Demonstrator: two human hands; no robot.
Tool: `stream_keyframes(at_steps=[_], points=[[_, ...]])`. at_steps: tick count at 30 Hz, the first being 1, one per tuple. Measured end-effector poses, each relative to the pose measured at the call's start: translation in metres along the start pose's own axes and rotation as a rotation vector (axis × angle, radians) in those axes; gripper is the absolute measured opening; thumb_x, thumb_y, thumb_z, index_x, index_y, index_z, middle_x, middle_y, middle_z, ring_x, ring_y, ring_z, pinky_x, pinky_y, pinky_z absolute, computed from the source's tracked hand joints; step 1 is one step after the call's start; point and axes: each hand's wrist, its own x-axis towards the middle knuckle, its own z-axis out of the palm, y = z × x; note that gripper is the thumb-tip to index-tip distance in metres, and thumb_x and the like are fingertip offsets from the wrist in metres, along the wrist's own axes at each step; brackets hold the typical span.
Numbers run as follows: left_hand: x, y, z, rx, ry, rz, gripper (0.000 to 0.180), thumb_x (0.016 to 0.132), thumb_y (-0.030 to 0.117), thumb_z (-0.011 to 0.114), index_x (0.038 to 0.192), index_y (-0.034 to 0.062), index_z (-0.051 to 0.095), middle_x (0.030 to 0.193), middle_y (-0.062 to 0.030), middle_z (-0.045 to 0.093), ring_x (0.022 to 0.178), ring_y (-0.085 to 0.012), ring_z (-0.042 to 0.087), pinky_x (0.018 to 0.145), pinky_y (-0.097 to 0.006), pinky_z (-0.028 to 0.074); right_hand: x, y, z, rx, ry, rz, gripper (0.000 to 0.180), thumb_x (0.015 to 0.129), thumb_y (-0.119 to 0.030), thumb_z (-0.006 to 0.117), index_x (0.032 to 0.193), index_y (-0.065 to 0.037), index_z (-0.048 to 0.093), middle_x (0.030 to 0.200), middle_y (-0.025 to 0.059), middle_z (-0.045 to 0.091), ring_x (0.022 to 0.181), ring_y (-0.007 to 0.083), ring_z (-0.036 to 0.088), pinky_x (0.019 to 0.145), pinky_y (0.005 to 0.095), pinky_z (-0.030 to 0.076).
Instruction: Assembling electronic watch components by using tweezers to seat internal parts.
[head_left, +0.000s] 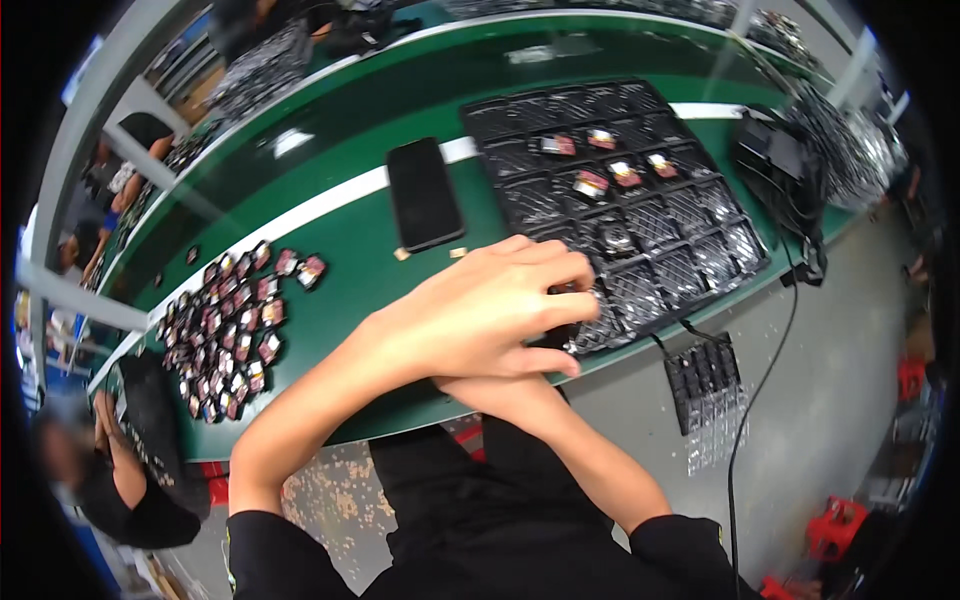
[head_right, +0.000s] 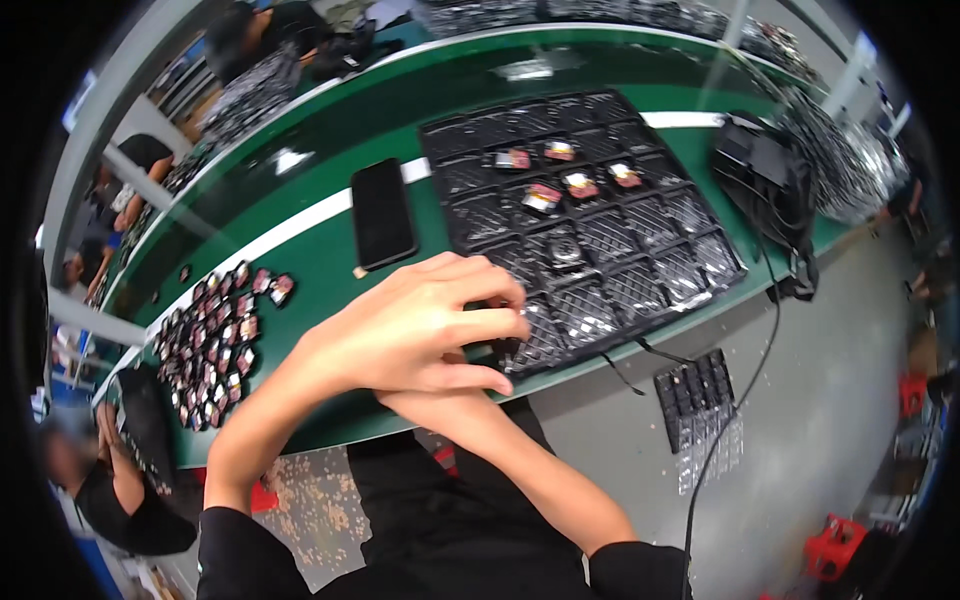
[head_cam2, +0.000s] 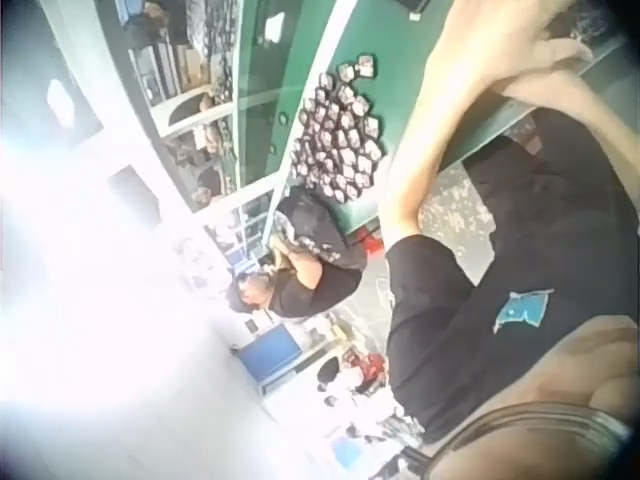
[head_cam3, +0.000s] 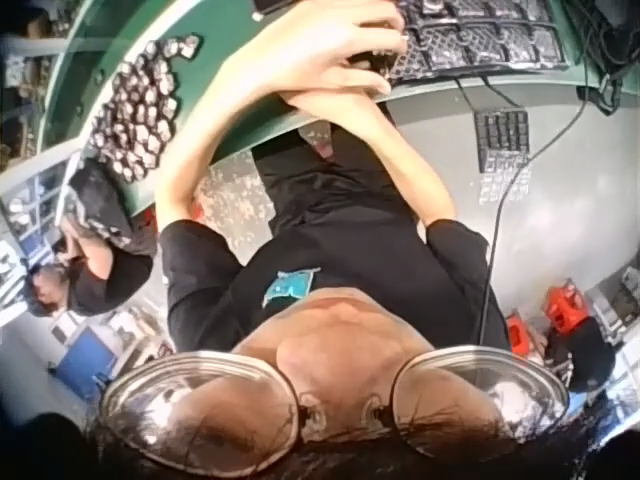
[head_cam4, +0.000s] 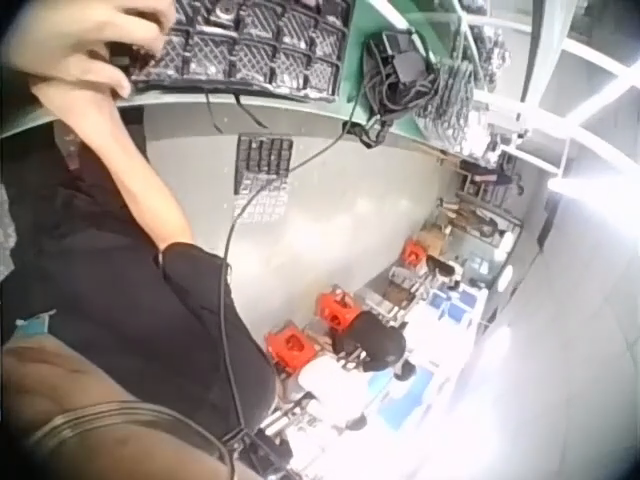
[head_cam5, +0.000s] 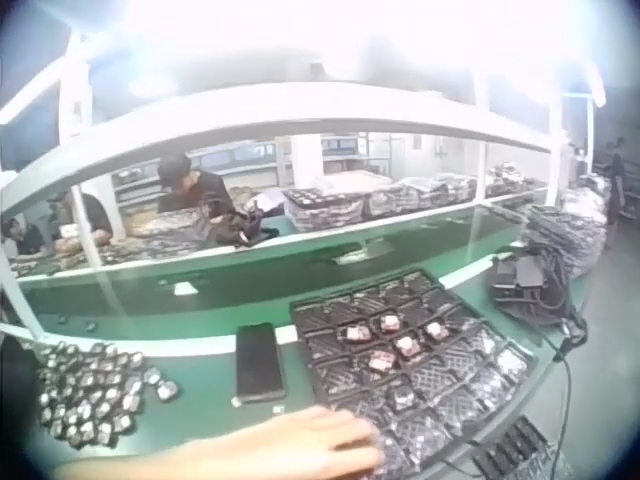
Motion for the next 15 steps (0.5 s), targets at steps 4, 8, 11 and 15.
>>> stream_keyframes(at_steps=[4, 8, 11, 15], points=[[-0.041, -0.008, -0.019, 0.061, 0.301, -0.041, 0.033, 0.085, 0.024, 0.091, 0.112, 0.0086, 0.079, 0.120, -0.0088, 0.074, 0.104, -0.0296, 0.073, 0.088, -0.043, 0.058, 0.021, -0.024, -0.014, 0.105, 0.012, 0.067, 0.025, 0.092, -0.006, 0.079, 0.115, 0.002, 0.075, 0.106, 0.0134, 0.075, 0.094, 0.0235, 0.072, 0.080, 0.0398, 0.057], [-0.126, -0.034, -0.048, 0.306, 0.362, -0.505, 0.031, 0.087, 0.022, 0.090, 0.111, 0.0045, 0.080, 0.115, -0.0121, 0.074, 0.107, -0.0329, 0.073, 0.092, -0.043, 0.059, 0.026, -0.039, -0.019, 0.058, -0.031, 0.103, 0.013, 0.095, -0.005, 0.077, 0.104, 0.003, 0.081, 0.082, 0.0138, 0.073, 0.066, 0.0246, 0.073, 0.059, 0.0371, 0.054], [-0.184, -0.036, -0.070, 0.527, 0.210, -0.786, 0.038, 0.087, 0.029, 0.091, 0.112, 0.0029, 0.079, 0.114, -0.0130, 0.074, 0.109, -0.0352, 0.071, 0.095, -0.045, 0.057, 0.027, -0.041, -0.017, 0.048, -0.019, 0.057, 0.015, 0.093, -0.003, 0.081, 0.106, 0.005, 0.083, 0.074, 0.0084, 0.069, 0.057, 0.0117, 0.058, 0.052, 0.0304, 0.041], [-0.209, -0.033, -0.061, 0.564, 0.218, -0.849, 0.042, 0.089, 0.032, 0.090, 0.117, 0.0034, 0.079, 0.116, -0.0138, 0.073, 0.110, -0.0365, 0.069, 0.097, -0.046, 0.056, 0.028, -0.045, -0.018, 0.028, -0.047, 0.045, 0.014, 0.097, -0.004, 0.078, 0.106, 0.006, 0.081, 0.079, 0.0100, 0.072, 0.055, 0.0165, 0.068, 0.051, 0.0321, 0.049]])
